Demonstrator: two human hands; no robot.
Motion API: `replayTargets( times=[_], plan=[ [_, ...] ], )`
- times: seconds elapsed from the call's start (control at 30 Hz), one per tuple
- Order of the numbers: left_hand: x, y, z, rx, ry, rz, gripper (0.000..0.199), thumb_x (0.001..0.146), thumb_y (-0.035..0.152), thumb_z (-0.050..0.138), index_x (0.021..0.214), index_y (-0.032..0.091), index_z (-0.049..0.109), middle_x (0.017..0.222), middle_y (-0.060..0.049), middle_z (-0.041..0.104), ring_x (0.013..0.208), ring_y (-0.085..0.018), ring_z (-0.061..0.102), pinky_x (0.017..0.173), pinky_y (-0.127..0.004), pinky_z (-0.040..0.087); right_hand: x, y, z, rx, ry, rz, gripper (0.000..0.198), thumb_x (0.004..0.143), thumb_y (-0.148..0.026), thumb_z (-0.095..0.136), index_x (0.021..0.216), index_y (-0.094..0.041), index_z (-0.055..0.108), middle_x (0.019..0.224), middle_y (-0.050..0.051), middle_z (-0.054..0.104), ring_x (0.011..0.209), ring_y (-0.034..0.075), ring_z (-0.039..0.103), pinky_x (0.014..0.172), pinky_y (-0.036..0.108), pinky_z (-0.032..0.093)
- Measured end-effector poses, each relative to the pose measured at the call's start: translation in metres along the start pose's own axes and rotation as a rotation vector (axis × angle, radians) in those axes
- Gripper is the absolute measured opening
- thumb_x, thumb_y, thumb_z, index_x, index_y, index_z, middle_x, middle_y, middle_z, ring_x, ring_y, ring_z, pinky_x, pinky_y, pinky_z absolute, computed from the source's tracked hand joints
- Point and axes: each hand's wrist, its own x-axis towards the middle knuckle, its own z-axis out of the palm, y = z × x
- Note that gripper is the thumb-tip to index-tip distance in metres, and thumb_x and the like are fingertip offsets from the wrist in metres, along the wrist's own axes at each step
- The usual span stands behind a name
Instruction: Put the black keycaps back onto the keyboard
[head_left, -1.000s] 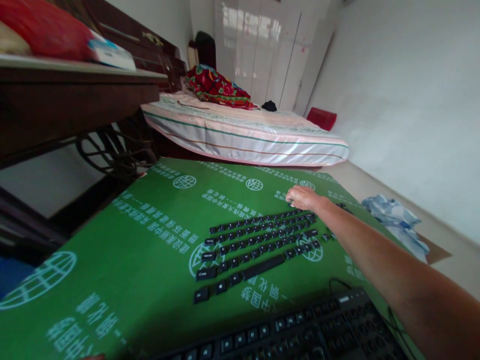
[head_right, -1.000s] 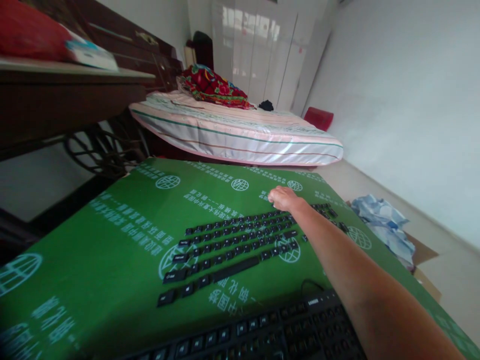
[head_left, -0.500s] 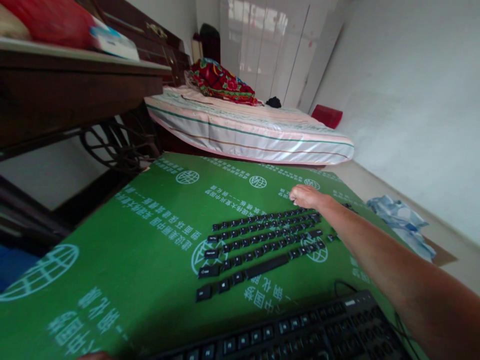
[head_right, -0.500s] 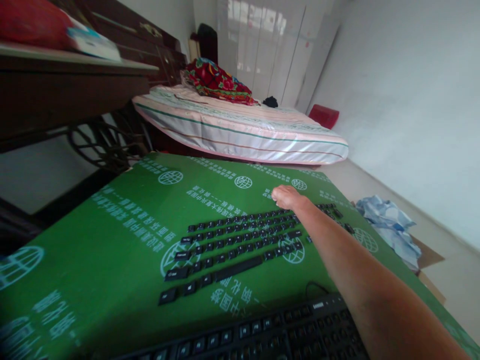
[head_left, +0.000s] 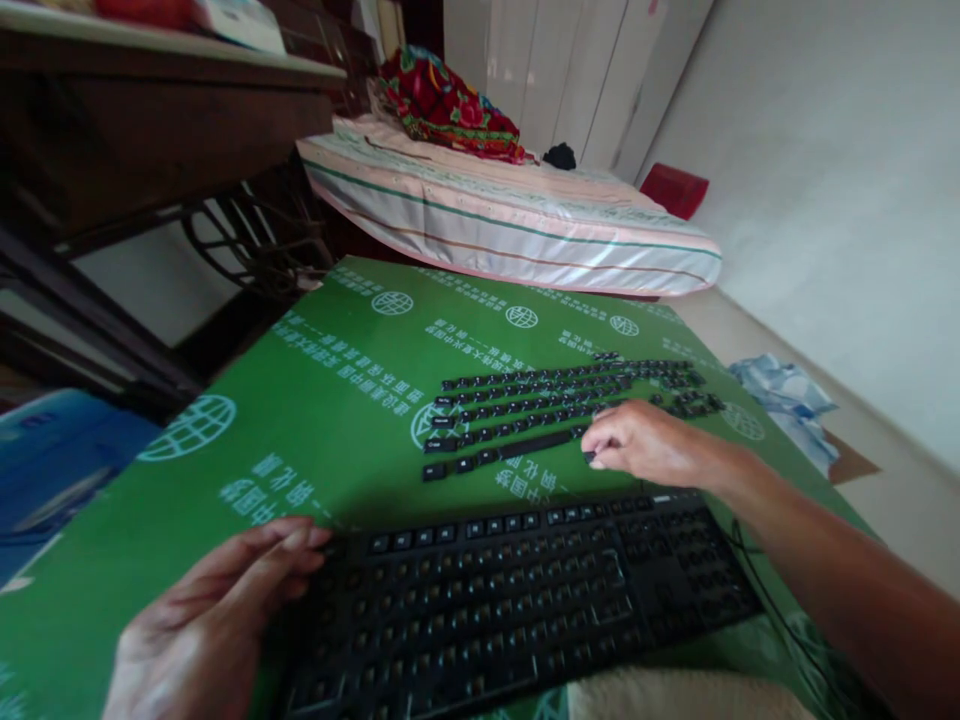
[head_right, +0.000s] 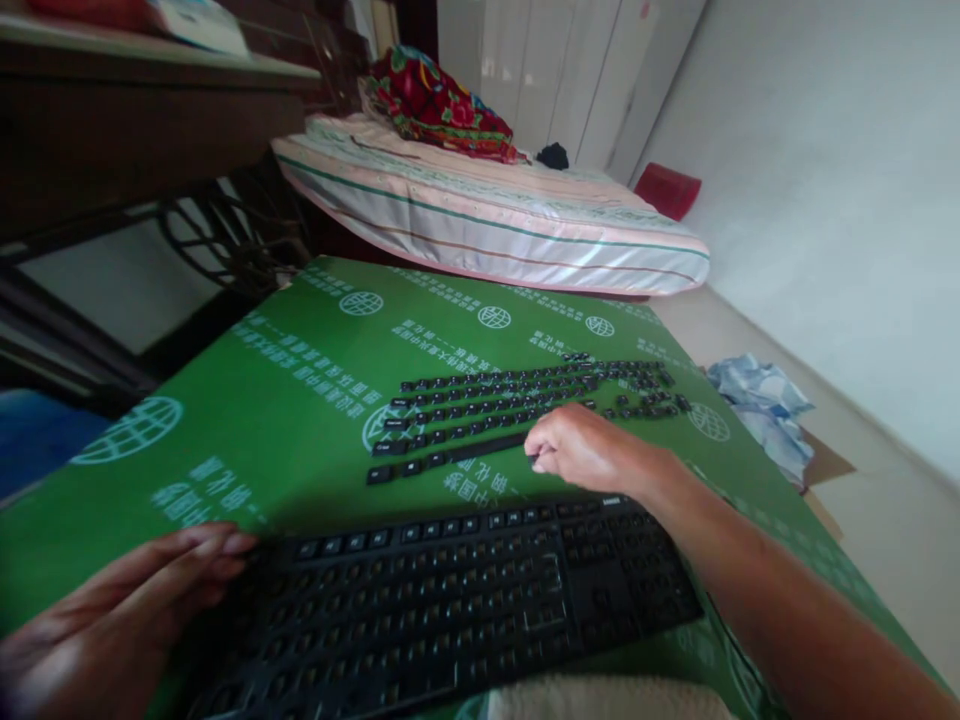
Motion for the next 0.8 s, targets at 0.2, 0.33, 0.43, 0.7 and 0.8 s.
replayTargets(
  times=[0.2,0.33,0.43,0.7,0.8],
  plan=[
    [-0.01,0.017,0.009,-0.138,-0.054,-0.067,0.022,0.06,0.024,0.074,0.078,0.015,0.066,0.077,0.001,0.07,0.069,-0.011,0.059,0.06,-0.017,0.043,-0.042,-0.024,0.04,-0.027,0.038,0.03,0.014,0.08,-0.015,0.053,0.068,-0.018,0.061,0.07,-0.001,0.055,0.065,0.01,0.051,0.063,0.021,0.034],
    [-0.012,0.017,0.01,-0.161,-0.097,-0.046,0.02,0.065,0.024,0.073,0.08,0.014,0.065,0.075,0.003,0.068,0.069,-0.009,0.058,0.061,-0.016,0.041,-0.054,-0.026,0.054,-0.103,0.088,0.102,0.013,0.081,-0.015,0.055,0.069,-0.018,0.06,0.074,0.0,0.057,0.069,0.012,0.052,0.065,0.022,0.034],
    [-0.013,0.017,0.01,-0.155,-0.117,-0.015,0.024,0.067,0.028,0.074,0.083,0.013,0.065,0.077,0.002,0.068,0.07,-0.009,0.058,0.062,-0.017,0.042,-0.057,-0.023,0.054,-0.197,0.122,0.15,0.017,0.081,-0.014,0.055,0.065,-0.018,0.058,0.071,0.001,0.055,0.068,0.012,0.051,0.064,0.022,0.033],
    [-0.005,0.009,0.011,-0.172,-0.08,0.021,0.027,0.053,0.029,0.075,0.075,0.016,0.067,0.072,0.001,0.068,0.064,-0.009,0.058,0.055,-0.016,0.042,-0.054,-0.017,0.05,-0.237,0.142,0.152,0.02,0.081,-0.011,0.057,0.062,-0.017,0.056,0.069,-0.001,0.051,0.067,0.011,0.049,0.063,0.021,0.032],
    [-0.001,0.005,0.011,-0.177,-0.089,0.032,0.029,0.048,0.029,0.075,0.074,0.017,0.068,0.073,0.0,0.069,0.063,-0.009,0.058,0.054,-0.015,0.043,-0.051,-0.018,0.05,-0.25,0.132,0.146,0.019,0.08,-0.011,0.057,0.062,-0.017,0.057,0.068,-0.001,0.051,0.064,0.011,0.049,0.062,0.021,0.032]
  ],
)
